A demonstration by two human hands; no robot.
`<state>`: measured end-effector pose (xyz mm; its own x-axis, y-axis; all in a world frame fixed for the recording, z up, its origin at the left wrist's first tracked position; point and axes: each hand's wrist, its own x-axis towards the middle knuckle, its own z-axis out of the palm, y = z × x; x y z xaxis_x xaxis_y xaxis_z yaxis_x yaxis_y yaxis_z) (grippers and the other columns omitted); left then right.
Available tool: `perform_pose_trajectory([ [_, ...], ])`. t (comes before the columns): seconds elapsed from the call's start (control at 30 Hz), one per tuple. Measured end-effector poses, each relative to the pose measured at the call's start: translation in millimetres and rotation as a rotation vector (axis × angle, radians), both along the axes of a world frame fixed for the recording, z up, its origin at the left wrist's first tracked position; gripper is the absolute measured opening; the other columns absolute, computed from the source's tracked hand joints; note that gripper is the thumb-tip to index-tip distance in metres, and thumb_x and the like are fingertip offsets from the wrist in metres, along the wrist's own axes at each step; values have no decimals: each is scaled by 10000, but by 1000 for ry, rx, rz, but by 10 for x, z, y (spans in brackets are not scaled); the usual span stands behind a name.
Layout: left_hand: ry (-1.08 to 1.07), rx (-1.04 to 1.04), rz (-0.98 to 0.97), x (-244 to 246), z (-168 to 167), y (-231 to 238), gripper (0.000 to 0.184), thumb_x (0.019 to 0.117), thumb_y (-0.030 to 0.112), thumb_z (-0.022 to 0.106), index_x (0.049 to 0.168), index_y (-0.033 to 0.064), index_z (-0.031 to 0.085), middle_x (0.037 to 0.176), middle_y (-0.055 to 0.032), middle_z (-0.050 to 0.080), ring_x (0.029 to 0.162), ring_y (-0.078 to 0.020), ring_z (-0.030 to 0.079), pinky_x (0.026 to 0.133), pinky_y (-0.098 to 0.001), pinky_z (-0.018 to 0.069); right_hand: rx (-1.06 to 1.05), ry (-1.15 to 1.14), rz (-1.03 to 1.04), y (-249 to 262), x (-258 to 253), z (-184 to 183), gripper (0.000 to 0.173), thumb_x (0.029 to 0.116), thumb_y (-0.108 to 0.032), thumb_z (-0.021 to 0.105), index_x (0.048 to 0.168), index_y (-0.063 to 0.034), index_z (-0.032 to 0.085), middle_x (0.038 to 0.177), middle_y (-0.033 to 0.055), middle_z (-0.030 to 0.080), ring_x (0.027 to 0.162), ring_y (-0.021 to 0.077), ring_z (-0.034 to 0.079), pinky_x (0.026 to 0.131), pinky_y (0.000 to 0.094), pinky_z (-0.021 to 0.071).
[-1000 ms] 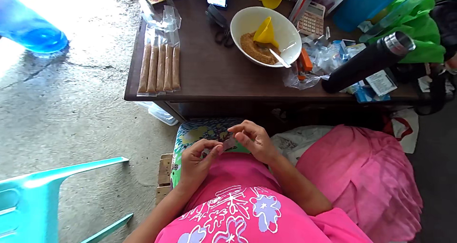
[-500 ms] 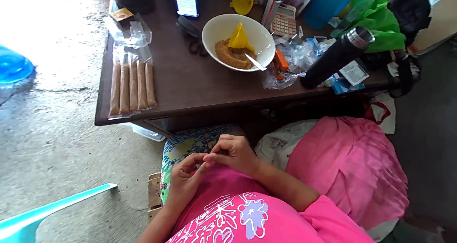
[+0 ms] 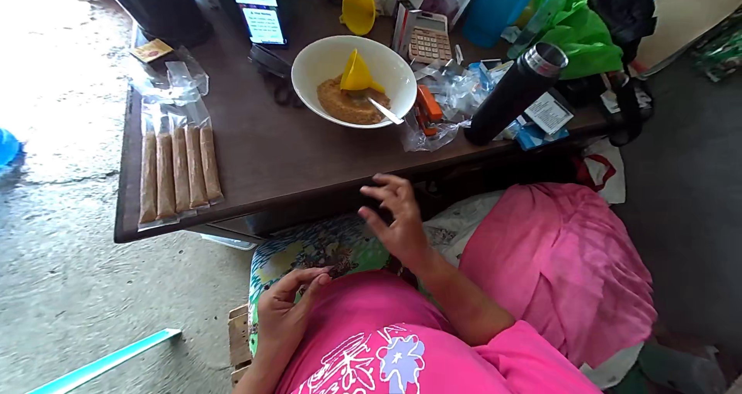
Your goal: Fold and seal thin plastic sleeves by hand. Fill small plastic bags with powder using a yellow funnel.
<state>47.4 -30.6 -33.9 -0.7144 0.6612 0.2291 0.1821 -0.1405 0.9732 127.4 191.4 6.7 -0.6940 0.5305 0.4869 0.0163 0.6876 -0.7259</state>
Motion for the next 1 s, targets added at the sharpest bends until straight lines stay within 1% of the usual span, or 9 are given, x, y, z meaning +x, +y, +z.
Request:
perform_pose_trajectory([
  [0.1,5,-9,-2,3,13,5,121,975,236,700,1053,170,763,968,92,770,836,-34,724,793,-207,608,253,-99,-281,427,-9,-43,257,929,-275,726,1137,-130,763,1529,243,442,1318,431,486,1025,548,464],
  [0.17,1,-19,-7,11,18,9,121,971,240,704,1047,166,763,963,89,770,832,-35,725,793,-208,607,297,-286,-342,664,-12,-58,299,924,-306,731,1176,-149,759,1612,242,340,1444,514,327,1080,682,348],
  [0.23,-3,-18,-14,19,18,15,119,967,227,708,1039,151,764,955,78,771,828,-44,727,791,-215,611,258,-370,-342,865,-44,-96,366,963,-292,677,1269,-96,723,1596,171,426,1489,491,295,1140,734,226],
  [0.3,-6,-13,-16,22,20,20,119,969,224,706,1039,145,763,949,74,770,826,-46,726,788,-215,611,189,-278,-334,1034,-51,-78,369,1008,-202,604,1321,-19,676,1461,149,587,1429,416,441,1159,671,268],
  [0.37,-10,-12,-14,26,23,18,121,969,225,705,1041,146,763,946,72,769,820,-49,725,782,-215,612,85,-91,-356,1187,-32,-34,301,1012,-105,592,1267,19,693,1319,188,668,1250,312,631,1076,470,486],
  [0.47,-15,-21,-10,26,22,17,114,968,230,707,1043,164,762,950,87,769,823,-39,724,784,-209,610,-110,78,-410,1392,3,-49,231,974,-32,636,1182,18,722,1195,194,692,1041,216,700,920,327,573],
  [0.57,-15,-18,-11,22,15,19,114,966,237,711,1043,173,765,954,94,769,829,-34,724,787,-205,608,-212,83,-447,1488,34,-77,262,967,-22,643,1222,24,680,1182,194,668,902,185,699,817,309,593],
  [0.83,-9,-18,-12,-7,-7,14,120,974,234,701,1042,155,761,949,82,766,819,-41,723,782,-211,611,-123,68,-348,1496,126,-145,645,972,35,592,1565,2,340,1302,161,674,941,168,718,821,301,585],
  [1.0,-10,-15,-22,-12,-5,24,130,977,246,700,1049,157,760,954,80,768,827,-43,724,785,-208,609,-72,18,-378,1532,166,-117,611,977,14,594,1549,1,382,1257,172,684,943,183,718,833,311,587],
])
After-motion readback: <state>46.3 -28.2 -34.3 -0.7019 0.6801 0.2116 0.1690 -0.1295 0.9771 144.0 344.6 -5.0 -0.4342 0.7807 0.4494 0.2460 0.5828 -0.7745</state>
